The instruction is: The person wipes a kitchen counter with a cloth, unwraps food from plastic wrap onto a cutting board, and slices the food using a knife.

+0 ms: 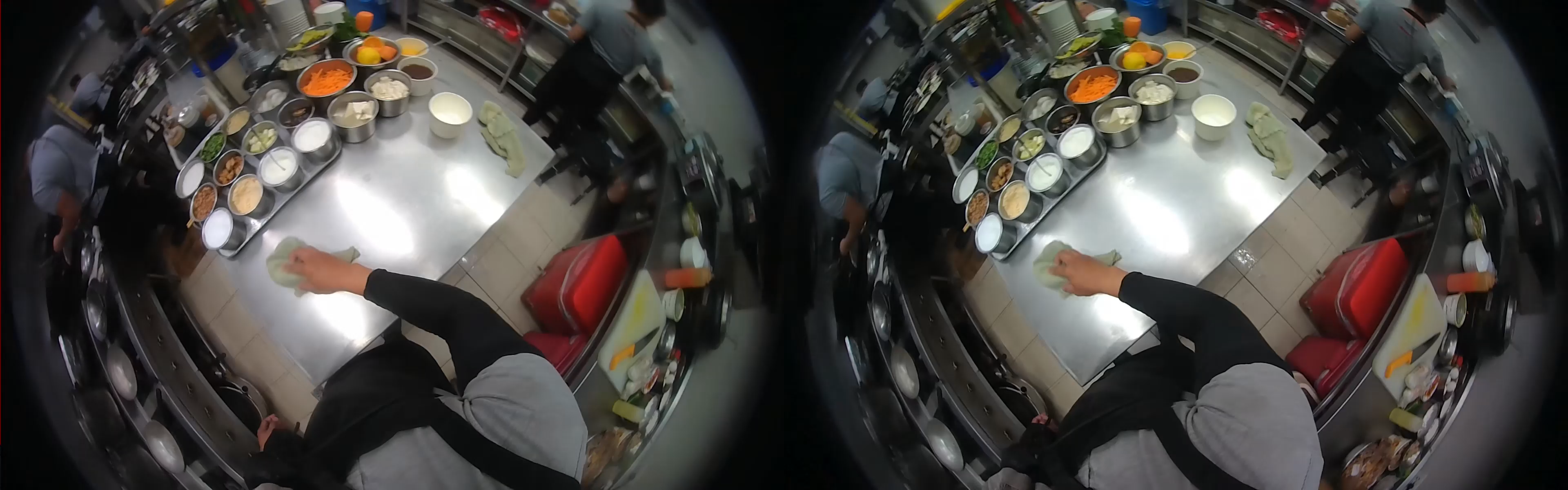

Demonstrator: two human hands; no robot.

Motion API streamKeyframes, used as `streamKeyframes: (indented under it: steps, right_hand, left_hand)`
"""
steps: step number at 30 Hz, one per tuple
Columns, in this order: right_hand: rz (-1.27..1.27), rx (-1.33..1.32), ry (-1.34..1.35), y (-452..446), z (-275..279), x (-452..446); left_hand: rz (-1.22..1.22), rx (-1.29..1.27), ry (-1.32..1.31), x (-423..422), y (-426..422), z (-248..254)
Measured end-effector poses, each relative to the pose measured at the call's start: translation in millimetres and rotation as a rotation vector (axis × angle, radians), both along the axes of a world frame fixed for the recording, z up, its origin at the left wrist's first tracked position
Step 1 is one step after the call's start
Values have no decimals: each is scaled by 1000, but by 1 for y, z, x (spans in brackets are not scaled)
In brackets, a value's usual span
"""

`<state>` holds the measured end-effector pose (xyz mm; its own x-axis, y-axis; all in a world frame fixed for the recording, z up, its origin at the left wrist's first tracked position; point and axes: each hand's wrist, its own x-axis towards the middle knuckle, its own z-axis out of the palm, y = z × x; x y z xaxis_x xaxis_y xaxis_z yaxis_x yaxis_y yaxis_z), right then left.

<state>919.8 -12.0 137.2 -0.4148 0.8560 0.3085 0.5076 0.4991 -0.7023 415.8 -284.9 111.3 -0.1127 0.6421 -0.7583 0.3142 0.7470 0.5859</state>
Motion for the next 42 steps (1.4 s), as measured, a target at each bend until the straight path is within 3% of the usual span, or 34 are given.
streamKeyframes:
  steps: [3,5,7,8,13,15,22,25,27,28,29,31,32,33,35,37,39,40,41,42]
  right_hand:
    - [56,-24,44,18,-3,14]
    - [-253,-80,54,28,7,24]
    - [-84,-118,59,34,15,33]
    - [-135,-268,91,45,23,49]
    - [-1235,182,-336,93,8,303]
    - [-1293,177,-272,73,-4,365]
    - [-803,49,-215,33,60,182]
    - [-913,-163,-300,35,80,140]
    - [-923,-127,-277,25,79,104]
    - [-804,184,-201,24,45,87]
    - [-656,20,-11,16,55,53]
    - [-245,-43,98,16,41,-5]
    - [-304,110,-321,1,18,-41]
    - [-265,166,-271,-22,15,-60]
    - [55,-64,-66,-64,-15,-76]
    - [361,161,-59,-116,12,-24]
    - [228,250,-2,-124,8,69]
    - [-8,78,-173,-112,-20,115]
    - [-244,38,-115,-93,-14,174]
    - [-468,-252,-111,-68,25,224]
  left_hand:
    - [51,1,16,-3,-19,4]
    - [84,-18,34,-6,-32,5]
    - [114,-30,45,-12,-47,3]
    - [131,-39,52,-16,-55,5]
    - [217,-57,59,-31,-89,-3]
    - [251,-62,55,-28,-97,-7]
    - [290,-51,5,-24,-110,-31]
    - [267,-28,-29,-20,-99,-40]
    - [229,-18,-54,-21,-78,-45]
    - [202,-19,-63,-19,-66,-48]
    - [174,-21,-70,-17,-54,-51]
    - [141,-16,-76,-12,-35,-52]
    - [126,-13,-73,-8,-28,-52]
    - [114,-7,-71,-5,-19,-51]
    - [86,9,-71,3,-1,-49]
    - [64,10,-63,13,13,-46]
    - [53,12,-54,25,29,-45]
    - [49,10,-47,33,34,-43]
    - [45,6,-33,41,37,-41]
    - [46,1,-23,51,39,-39]
